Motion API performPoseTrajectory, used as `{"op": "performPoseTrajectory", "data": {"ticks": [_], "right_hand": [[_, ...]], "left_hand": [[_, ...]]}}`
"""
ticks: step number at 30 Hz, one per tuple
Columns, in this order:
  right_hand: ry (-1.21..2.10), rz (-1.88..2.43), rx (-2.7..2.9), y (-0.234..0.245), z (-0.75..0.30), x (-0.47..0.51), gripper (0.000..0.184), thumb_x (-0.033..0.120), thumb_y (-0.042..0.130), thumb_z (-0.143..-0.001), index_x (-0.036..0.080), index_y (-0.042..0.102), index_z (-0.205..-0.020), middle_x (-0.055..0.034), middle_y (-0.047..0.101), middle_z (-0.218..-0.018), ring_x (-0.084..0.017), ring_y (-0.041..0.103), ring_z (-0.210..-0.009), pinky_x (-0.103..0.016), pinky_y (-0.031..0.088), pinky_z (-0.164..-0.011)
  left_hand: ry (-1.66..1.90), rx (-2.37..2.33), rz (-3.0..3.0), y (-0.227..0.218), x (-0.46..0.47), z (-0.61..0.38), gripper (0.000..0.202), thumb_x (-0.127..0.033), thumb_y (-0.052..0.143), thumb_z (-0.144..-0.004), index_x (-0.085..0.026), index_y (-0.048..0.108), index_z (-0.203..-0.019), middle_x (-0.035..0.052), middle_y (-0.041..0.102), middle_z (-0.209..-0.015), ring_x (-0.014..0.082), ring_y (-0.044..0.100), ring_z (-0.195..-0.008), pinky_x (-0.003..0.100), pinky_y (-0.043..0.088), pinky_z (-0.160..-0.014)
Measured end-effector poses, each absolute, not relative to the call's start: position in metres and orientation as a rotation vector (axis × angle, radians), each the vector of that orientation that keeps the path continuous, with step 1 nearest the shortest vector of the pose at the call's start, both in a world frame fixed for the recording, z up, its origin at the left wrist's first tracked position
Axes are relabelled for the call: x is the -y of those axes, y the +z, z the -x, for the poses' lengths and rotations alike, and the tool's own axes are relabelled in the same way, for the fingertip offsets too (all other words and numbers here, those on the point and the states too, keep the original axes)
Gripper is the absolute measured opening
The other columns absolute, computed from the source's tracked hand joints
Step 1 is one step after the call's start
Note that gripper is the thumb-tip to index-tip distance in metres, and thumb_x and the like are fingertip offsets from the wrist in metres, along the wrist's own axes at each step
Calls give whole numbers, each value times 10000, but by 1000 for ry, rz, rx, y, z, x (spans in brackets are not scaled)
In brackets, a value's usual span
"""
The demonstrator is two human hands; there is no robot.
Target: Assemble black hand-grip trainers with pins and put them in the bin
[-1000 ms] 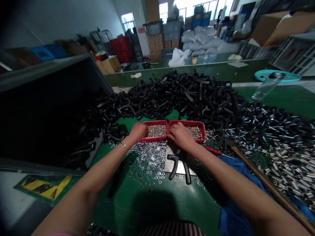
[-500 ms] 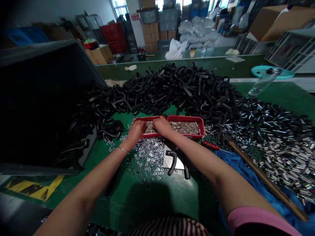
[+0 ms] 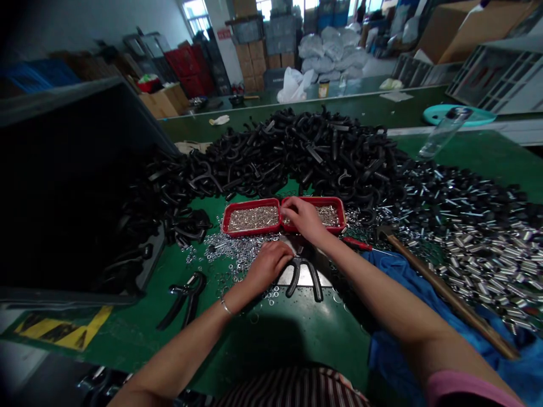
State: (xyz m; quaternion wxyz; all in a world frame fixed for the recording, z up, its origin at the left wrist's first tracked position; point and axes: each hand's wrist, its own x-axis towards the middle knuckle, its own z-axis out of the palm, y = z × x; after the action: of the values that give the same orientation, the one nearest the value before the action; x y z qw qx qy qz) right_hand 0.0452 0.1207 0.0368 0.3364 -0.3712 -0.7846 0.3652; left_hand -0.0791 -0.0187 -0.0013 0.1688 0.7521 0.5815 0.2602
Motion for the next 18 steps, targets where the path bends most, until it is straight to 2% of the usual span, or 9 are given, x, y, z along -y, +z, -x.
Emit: {"op": "performPoseTrajectory", "data": {"ticks": [4, 7, 10, 13, 18], "right_hand": [[1466, 1030, 1817, 40, -128, -75, 249, 442, 652, -852, 200, 601, -876, 8, 645, -764, -137, 611, -597, -282, 498, -620], [1644, 1126, 1671, 35, -166, -41, 326, 502, 708, -800, 205, 597, -876, 7, 651, -755, -136, 625, -594, -288, 516, -630], [1700, 1206, 1540, 25, -179, -22, 364, 535, 726, -777, 211, 596, -880, 7, 665, -748, -128, 617, -569, -272, 501, -610], [1681, 1239, 1497, 12, -180, -17, 356, 543, 706, -795, 204, 612, -852, -8, 685, -785, -123, 618, -583, -267, 496, -626], [1648, 1225, 1545, 1, -174, -17, 363, 537, 710, -770, 204, 636, -894, -12, 685, -837, -155, 666, -671, -295, 521, -677]], "left_hand": [[614, -1697, -2263, -7, 10, 65, 183, -303, 524, -978, -188, 659, -934, 71, 662, -958, 241, 570, -961, 406, 402, -911], [547, -1721, -2350, -10, 8, 59, 224, -325, 489, -993, -187, 660, -949, 75, 652, -941, 242, 558, -950, 415, 400, -903], [504, -1736, -2456, -12, 10, 56, 255, -305, 441, -1008, -182, 660, -964, 92, 646, -943, 249, 551, -952, 434, 405, -901], [443, -1654, -2589, -12, 14, 56, 267, -221, 395, -1013, -177, 658, -1021, 108, 651, -977, 253, 553, -964, 444, 412, -899], [463, -1537, -2620, -14, 22, 63, 284, -210, 395, -1016, -200, 603, -1209, 98, 652, -1175, 247, 567, -1066, 434, 411, -943]]}}
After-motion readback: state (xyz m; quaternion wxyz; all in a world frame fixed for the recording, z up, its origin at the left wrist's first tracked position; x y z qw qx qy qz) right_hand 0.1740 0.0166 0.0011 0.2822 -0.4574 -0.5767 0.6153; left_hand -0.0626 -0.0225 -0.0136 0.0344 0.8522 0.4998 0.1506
